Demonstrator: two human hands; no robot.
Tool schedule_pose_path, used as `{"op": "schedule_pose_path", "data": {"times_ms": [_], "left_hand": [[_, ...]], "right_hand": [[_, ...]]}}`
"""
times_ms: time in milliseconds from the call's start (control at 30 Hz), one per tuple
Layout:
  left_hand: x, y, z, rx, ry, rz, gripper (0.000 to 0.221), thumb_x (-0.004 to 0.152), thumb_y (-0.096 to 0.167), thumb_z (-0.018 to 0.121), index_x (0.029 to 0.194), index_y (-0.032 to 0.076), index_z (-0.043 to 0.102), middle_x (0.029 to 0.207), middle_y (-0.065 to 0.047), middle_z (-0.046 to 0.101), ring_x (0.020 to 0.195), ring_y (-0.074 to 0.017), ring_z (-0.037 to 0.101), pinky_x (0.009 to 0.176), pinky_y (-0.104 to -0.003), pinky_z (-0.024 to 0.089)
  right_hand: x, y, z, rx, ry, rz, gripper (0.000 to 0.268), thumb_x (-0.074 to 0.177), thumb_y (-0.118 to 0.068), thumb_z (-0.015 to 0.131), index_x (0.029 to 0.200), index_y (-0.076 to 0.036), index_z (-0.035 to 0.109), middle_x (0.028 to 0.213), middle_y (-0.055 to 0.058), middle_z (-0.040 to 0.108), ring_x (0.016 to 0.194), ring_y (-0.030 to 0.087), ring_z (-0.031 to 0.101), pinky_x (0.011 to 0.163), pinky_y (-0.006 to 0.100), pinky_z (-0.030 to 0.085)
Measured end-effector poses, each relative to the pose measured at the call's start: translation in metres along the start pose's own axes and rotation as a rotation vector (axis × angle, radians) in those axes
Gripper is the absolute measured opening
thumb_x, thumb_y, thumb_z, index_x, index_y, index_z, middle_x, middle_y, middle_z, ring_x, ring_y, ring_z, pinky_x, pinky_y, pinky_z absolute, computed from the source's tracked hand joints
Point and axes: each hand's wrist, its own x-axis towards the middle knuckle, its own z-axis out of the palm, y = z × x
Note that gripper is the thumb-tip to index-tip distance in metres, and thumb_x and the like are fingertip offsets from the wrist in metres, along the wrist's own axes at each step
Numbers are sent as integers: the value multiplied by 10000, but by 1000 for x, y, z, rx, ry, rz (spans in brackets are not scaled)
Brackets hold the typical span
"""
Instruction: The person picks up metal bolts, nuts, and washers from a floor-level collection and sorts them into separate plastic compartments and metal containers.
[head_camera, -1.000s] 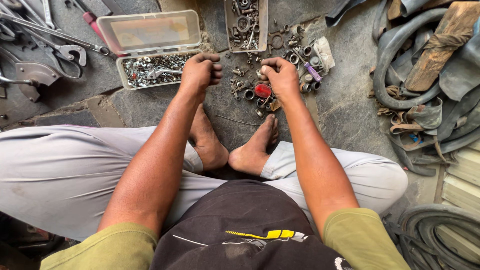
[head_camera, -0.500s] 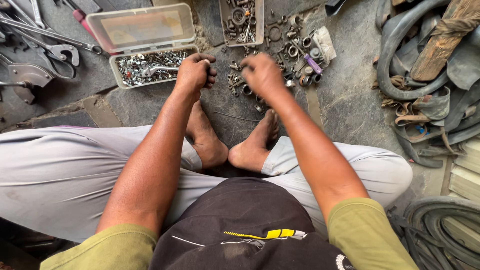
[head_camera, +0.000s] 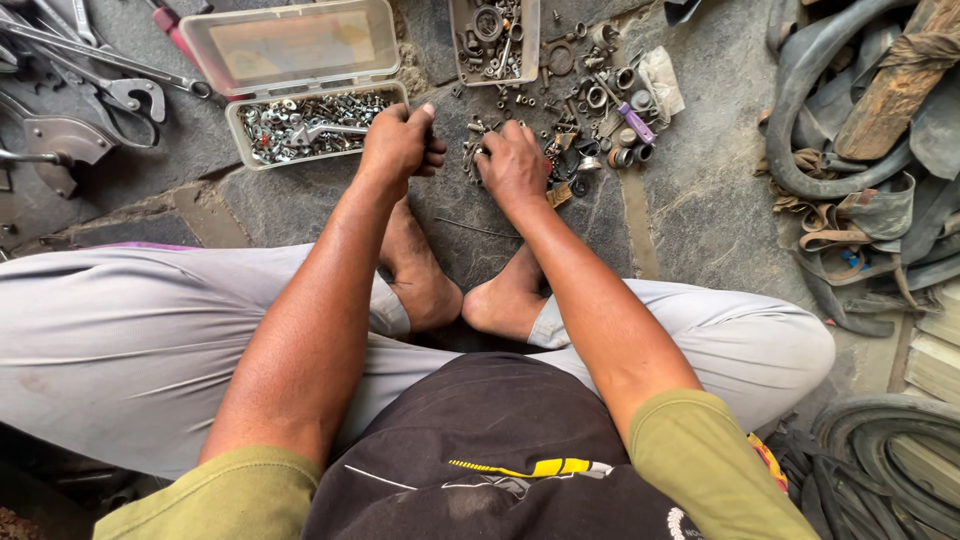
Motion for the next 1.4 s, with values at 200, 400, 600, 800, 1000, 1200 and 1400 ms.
{"op": "schedule_pose_path", "data": {"times_ms": [200,400,600,800,1000,1200,1400], "left_hand": [[12,-14,-1,-33,-48,26,178,978,80,473,1017,33,640,824,-78,703,656,-165,688,575,-306,604],[-9,-1,7,-116,-51,-205,282,1052,248,510,1045,10,662,803,-100,671,609,-173,649,554,-306,589],[1,-6,1,-8,-7,-27,286,935,15,478,1124,36,692,775,-29,648,570,-116,545,492,-273,457],[-5,2,4,75,-3,-54,248,947,79,519,1084,49,724,762,-32,647,579,-116,566,502,-272,465],[-16,5,11,152,-109,0,273,904,280,805,1012,39,737,785,-23,670,584,-83,553,497,-251,465],[-2,-5,7,3,-152,170,214,927,221,752,1007,22,748,697,14,619,503,-62,491,425,-238,381],[-5,-1,8,-111,-130,98,273,970,300,721,907,36,692,645,22,560,462,-70,447,407,-244,351]], "right_hand": [[-5,-2,-24,363,-53,197,179,909,-228,792,926,-72,707,945,70,662,892,227,675,808,387,544],[10,-10,-36,394,-104,116,246,907,-223,766,1130,-130,717,1014,73,638,903,227,666,810,376,548],[30,-1,0,56,-71,16,234,871,-197,774,1083,-124,706,972,95,625,941,260,637,817,394,546],[28,4,-6,459,-86,180,89,968,-142,709,1035,-88,686,1003,63,701,892,193,696,822,353,575],[9,-19,-49,726,-97,110,122,947,-100,710,1061,-59,698,953,52,736,870,141,703,782,298,584],[5,-41,-69,805,-51,80,169,928,-71,727,1094,-43,713,976,20,723,864,83,690,782,263,589],[3,-40,-77,1061,-81,241,199,956,-86,718,1153,-63,728,952,-7,726,839,52,664,769,237,590]]}}
